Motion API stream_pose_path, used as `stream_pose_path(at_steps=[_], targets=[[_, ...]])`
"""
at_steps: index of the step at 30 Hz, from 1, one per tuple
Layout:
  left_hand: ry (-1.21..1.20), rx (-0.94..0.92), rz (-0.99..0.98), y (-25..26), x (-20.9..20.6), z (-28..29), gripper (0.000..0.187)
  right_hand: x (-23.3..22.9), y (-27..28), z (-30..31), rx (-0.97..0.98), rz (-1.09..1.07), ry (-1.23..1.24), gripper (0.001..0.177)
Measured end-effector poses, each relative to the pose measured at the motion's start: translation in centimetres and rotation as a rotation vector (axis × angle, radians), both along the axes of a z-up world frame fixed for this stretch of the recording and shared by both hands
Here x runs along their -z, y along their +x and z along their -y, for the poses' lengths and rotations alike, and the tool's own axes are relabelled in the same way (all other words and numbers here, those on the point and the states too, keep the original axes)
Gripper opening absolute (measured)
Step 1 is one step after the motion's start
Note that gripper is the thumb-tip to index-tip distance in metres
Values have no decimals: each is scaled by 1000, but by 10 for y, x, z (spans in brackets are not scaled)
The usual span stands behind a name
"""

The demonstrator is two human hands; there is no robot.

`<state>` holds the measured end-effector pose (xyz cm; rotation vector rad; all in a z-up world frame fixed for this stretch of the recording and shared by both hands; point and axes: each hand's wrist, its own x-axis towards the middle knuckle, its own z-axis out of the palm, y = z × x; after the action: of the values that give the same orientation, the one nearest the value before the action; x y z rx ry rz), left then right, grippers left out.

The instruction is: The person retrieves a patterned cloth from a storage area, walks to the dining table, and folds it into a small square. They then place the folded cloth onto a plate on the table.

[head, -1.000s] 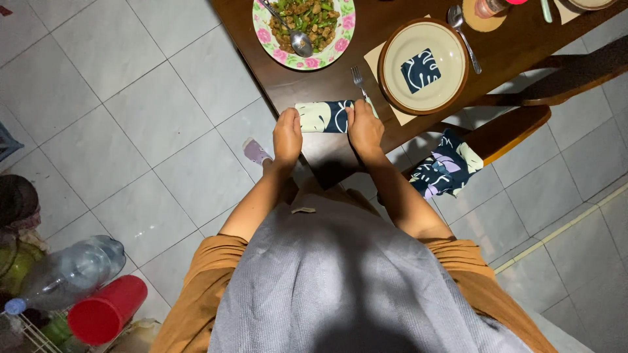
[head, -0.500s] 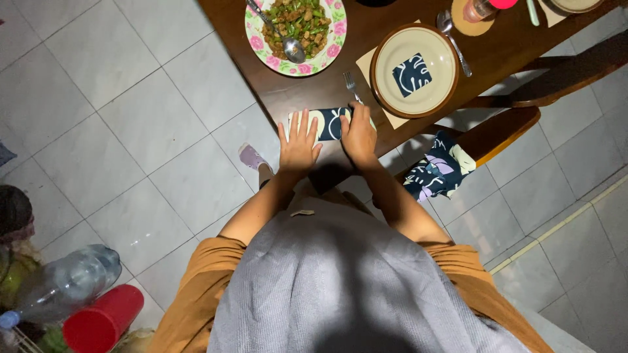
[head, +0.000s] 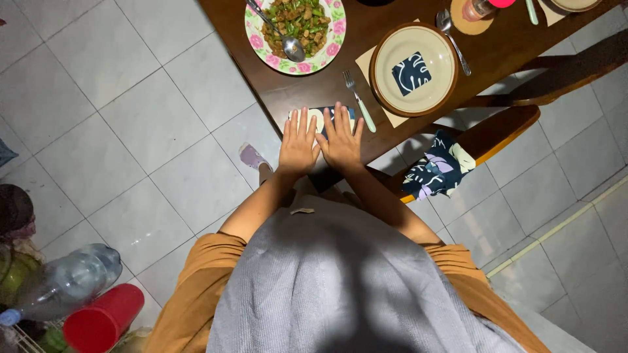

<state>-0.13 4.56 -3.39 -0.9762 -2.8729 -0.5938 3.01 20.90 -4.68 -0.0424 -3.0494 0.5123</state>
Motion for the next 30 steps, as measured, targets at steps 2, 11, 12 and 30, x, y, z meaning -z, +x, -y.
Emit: stream_pose_path(at_steps=[2,11,12,30], targets=[[-21,8,3,0,-1,1,73,-2,2,-3,8,4,-8,73],[-385,56,-98,-18,27,-16,67,-52,9,-29,-133,156,26,80],[-398,42,-147,-20,30,-20,64,-49,9,-30,-143,100,55,77],[754,-173,1061,-35,29,-18,32,-111,-4,-48,-93,-457,-274,48]])
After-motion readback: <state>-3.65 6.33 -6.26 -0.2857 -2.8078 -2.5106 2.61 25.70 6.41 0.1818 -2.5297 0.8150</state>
